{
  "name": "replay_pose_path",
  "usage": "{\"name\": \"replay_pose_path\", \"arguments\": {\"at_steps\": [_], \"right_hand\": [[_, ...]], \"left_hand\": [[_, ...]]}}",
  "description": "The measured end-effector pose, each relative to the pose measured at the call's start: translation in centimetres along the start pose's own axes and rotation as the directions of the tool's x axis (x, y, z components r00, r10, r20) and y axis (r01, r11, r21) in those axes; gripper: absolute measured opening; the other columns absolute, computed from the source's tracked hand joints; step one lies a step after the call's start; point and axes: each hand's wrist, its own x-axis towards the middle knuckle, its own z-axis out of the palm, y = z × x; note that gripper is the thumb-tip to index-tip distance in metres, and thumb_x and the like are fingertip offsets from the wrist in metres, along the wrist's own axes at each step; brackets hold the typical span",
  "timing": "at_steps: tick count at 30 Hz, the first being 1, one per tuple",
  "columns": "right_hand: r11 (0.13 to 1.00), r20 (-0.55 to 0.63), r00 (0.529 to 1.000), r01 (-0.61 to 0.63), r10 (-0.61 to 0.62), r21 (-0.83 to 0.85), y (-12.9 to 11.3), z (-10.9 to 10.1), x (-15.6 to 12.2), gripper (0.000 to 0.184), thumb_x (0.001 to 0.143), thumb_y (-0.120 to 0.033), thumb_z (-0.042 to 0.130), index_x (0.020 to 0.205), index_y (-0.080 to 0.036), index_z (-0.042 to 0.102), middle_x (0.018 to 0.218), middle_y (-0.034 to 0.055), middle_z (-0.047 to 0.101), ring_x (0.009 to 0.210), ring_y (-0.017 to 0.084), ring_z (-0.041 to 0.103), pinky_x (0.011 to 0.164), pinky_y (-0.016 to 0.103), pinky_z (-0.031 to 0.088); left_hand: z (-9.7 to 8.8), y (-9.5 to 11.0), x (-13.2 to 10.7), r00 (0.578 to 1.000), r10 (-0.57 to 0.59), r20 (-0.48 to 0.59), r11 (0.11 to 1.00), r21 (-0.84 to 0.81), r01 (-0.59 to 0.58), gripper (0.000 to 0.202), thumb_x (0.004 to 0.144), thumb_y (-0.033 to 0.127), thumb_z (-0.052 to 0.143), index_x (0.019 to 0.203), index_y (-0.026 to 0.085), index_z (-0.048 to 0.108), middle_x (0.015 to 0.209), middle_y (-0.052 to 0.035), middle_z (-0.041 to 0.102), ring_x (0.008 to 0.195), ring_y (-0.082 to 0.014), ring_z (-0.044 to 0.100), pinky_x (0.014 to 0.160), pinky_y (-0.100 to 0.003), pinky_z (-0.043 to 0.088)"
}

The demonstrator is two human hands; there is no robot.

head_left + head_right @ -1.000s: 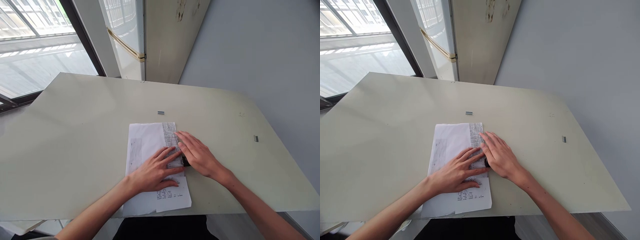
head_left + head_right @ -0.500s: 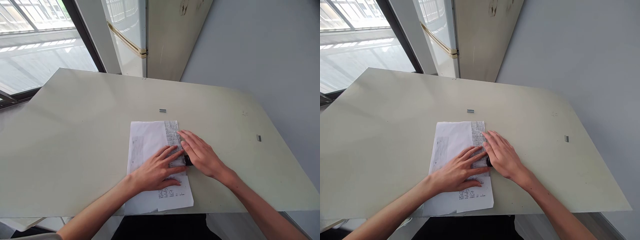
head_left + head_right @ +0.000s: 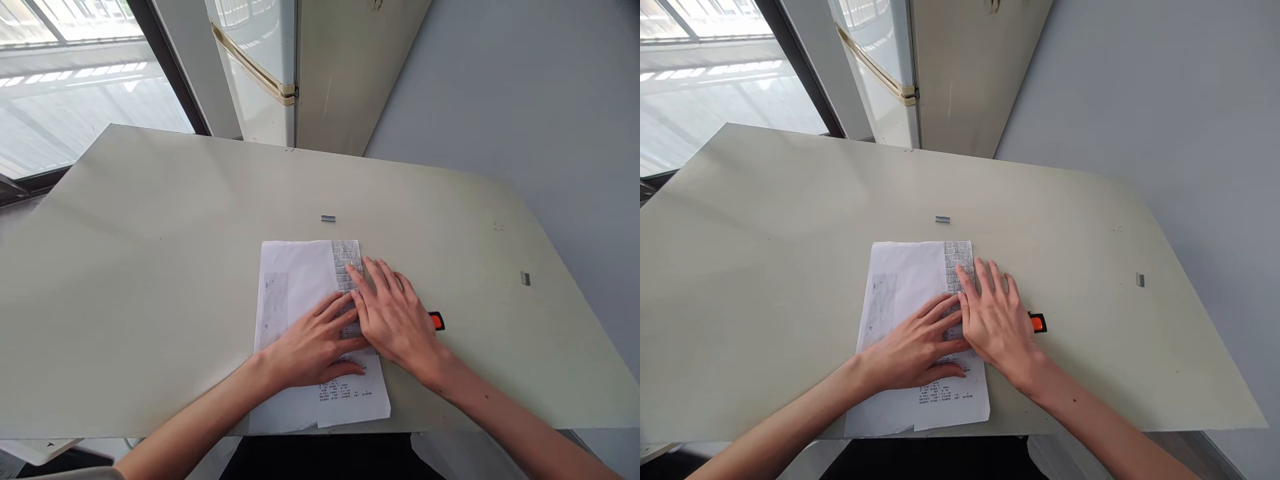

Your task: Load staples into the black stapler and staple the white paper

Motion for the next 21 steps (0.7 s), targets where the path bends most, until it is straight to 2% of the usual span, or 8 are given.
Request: {"name": "replay_pose_path", "arguments": {"at_steps": [2, 5, 8, 10, 13, 17, 21], "right_hand": [[1.000, 0.002, 1.000, 0.004, -0.004, 0.031, 0.1, -0.1, 0.2, 0.054, 0.109, -0.035, 0.034, 0.163, -0.028, 0.042, 0.168, 0.0107, 0.043, 0.156, 0.041, 0.035, 0.121, 0.067, 0.036], [0.994, 0.032, 0.999, -0.022, 0.018, 0.111, 0.5, -0.9, 0.3, 0.053, 0.111, -0.037, 0.031, 0.161, -0.027, 0.044, 0.168, 0.0096, 0.043, 0.155, 0.036, 0.039, 0.122, 0.062, 0.038], [0.957, 0.087, 0.992, -0.108, 0.088, 0.270, 1.2, -2.3, 0.0, 0.052, 0.112, -0.043, 0.028, 0.160, -0.032, 0.044, 0.168, 0.0052, 0.045, 0.153, 0.030, 0.045, 0.121, 0.057, 0.043], [0.919, 0.108, 0.990, -0.125, 0.090, 0.373, 1.8, -3.2, -0.6, 0.050, 0.112, -0.047, 0.028, 0.156, -0.035, 0.049, 0.166, 0.0024, 0.047, 0.151, 0.028, 0.048, 0.119, 0.052, 0.047], [0.893, 0.093, 0.995, -0.017, -0.028, 0.450, 3.1, -3.8, -2.2, 0.045, 0.112, -0.047, 0.032, 0.148, -0.035, 0.057, 0.160, 0.0013, 0.055, 0.147, 0.026, 0.052, 0.118, 0.047, 0.049], [0.895, 0.022, 0.984, 0.150, -0.175, 0.420, 5.4, -2.7, -4.4, 0.040, 0.108, -0.049, 0.052, 0.143, -0.033, 0.059, 0.142, 0.0043, 0.069, 0.133, 0.027, 0.063, 0.112, 0.048, 0.052], [0.903, -0.052, 0.990, 0.137, -0.127, 0.406, 7.2, -1.3, -6.1, 0.029, 0.106, -0.045, 0.057, 0.129, -0.031, 0.065, 0.120, 0.0061, 0.076, 0.109, 0.028, 0.072, 0.094, 0.047, 0.059]], "left_hand": [[0.0, 0.0, 0.0, 1.000, 0.002, -0.007, 1.000, -0.002, -0.002, 0.044, 0.105, 0.055, 0.056, 0.136, 0.027, 0.071, 0.160, -0.0107, 0.052, 0.157, -0.0350, 0.035, 0.129, -0.056, 0.031], [0.0, 0.0, 0.0, 1.000, 0.013, -0.023, 1.000, -0.011, -0.013, 0.045, 0.104, 0.052, 0.060, 0.141, 0.028, 0.068, 0.166, -0.0104, 0.044, 0.159, -0.0361, 0.032, 0.129, -0.057, 0.031], [-0.3, 0.0, -0.5, 1.000, 0.009, -0.014, 1.000, -0.001, -0.009, 0.049, 0.103, 0.050, 0.063, 0.147, 0.030, 0.063, 0.172, -0.0086, 0.034, 0.159, -0.0375, 0.030, 0.128, -0.057, 0.032], [-0.6, 0.0, -1.0, 1.000, -0.009, -0.002, 1.000, 0.013, 0.009, 0.050, 0.103, 0.051, 0.064, 0.149, 0.031, 0.061, 0.174, -0.0072, 0.029, 0.159, -0.0382, 0.030, 0.128, -0.058, 0.032], [-1.4, -0.1, -2.1, 0.999, -0.033, 0.009, 0.999, 0.031, 0.032, 0.051, 0.103, 0.051, 0.064, 0.150, 0.032, 0.061, 0.174, -0.0054, 0.028, 0.159, -0.0378, 0.029, 0.128, -0.059, 0.032], [-2.4, 0.0, -3.5, 0.999, -0.038, 0.038, 0.997, 0.068, 0.036, 0.048, 0.104, 0.044, 0.064, 0.150, 0.030, 0.060, 0.173, -0.0063, 0.029, 0.159, -0.0360, 0.029, 0.129, -0.057, 0.032], [-3.5, 0.0, -5.4, 0.991, -0.131, -0.005, 0.986, 0.108, 0.130, 0.049, 0.107, 0.042, 0.059, 0.155, 0.032, 0.054, 0.171, -0.0042, 0.037, 0.159, -0.0335, 0.030, 0.128, -0.058, 0.035]]}}
